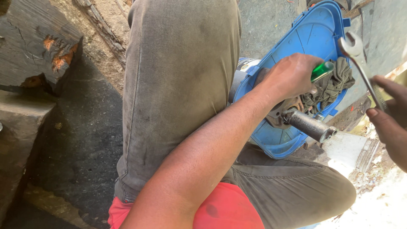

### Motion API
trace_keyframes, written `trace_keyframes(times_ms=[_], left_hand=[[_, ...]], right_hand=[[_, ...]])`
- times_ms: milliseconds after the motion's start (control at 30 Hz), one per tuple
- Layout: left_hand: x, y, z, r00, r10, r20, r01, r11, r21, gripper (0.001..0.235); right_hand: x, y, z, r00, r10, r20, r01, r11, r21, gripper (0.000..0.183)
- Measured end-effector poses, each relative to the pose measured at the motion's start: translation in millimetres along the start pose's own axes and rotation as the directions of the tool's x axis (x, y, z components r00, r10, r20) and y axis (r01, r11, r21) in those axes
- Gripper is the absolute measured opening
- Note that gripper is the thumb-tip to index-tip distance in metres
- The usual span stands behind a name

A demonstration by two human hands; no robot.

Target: The person is sitting on the ground and using a green screwdriver and a wrench to disassemble a metal mechanical part, likely a carburetor, resting on a blue plastic lid. They use the screwdriver to pry and loosen components and the wrench to strike the screwdriver handle for leverage.

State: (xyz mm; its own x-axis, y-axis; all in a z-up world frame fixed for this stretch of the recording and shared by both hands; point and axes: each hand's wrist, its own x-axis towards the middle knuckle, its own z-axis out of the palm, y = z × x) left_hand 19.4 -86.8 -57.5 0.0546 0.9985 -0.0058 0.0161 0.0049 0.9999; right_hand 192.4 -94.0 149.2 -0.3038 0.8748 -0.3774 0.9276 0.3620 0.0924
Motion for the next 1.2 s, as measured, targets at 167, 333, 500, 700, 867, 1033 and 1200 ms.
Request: trace_keyframes(times_ms=[167, 333, 500, 700, 867, 1033, 1200], left_hand=[[-8, -1, 1, 0.999, 0.027, -0.017, -0.025, 0.997, 0.080, 0.055], [-10, 2, -4, 0.999, 0.028, -0.020, -0.027, 0.998, 0.059, 0.064], [-8, -2, -3, 0.999, 0.040, -0.024, -0.038, 0.995, 0.096, 0.062], [14, -10, 4, 0.992, 0.067, -0.109, -0.058, 0.995, 0.080, 0.043], [16, -11, 5, 0.993, 0.083, -0.085, -0.079, 0.996, 0.047, 0.046], [8, -6, 2, 0.990, 0.107, -0.092, -0.106, 0.994, 0.009, 0.055], [8, 0, 0, 1.000, 0.028, -0.002, -0.028, 1.000, -0.010, 0.053]], right_hand=[[-7, -21, 1, 0.997, 0.030, 0.064, -0.017, 0.981, -0.193, 0.055], [-5, -32, 6, 0.987, -0.147, -0.066, 0.160, 0.940, 0.302, 0.054], [-8, -28, 7, 0.961, -0.274, -0.034, 0.273, 0.926, 0.261, 0.052], [-6, -3, 3, 0.997, 0.080, -0.011, -0.080, 0.997, -0.020, 0.057], [-7, -4, 2, 0.993, -0.095, -0.063, 0.102, 0.988, 0.113, 0.055], [-7, -25, -2, 0.984, -0.151, -0.092, 0.165, 0.972, 0.170, 0.053], [-9, -28, -3, 0.992, -0.080, -0.098, 0.083, 0.996, 0.023, 0.058]])
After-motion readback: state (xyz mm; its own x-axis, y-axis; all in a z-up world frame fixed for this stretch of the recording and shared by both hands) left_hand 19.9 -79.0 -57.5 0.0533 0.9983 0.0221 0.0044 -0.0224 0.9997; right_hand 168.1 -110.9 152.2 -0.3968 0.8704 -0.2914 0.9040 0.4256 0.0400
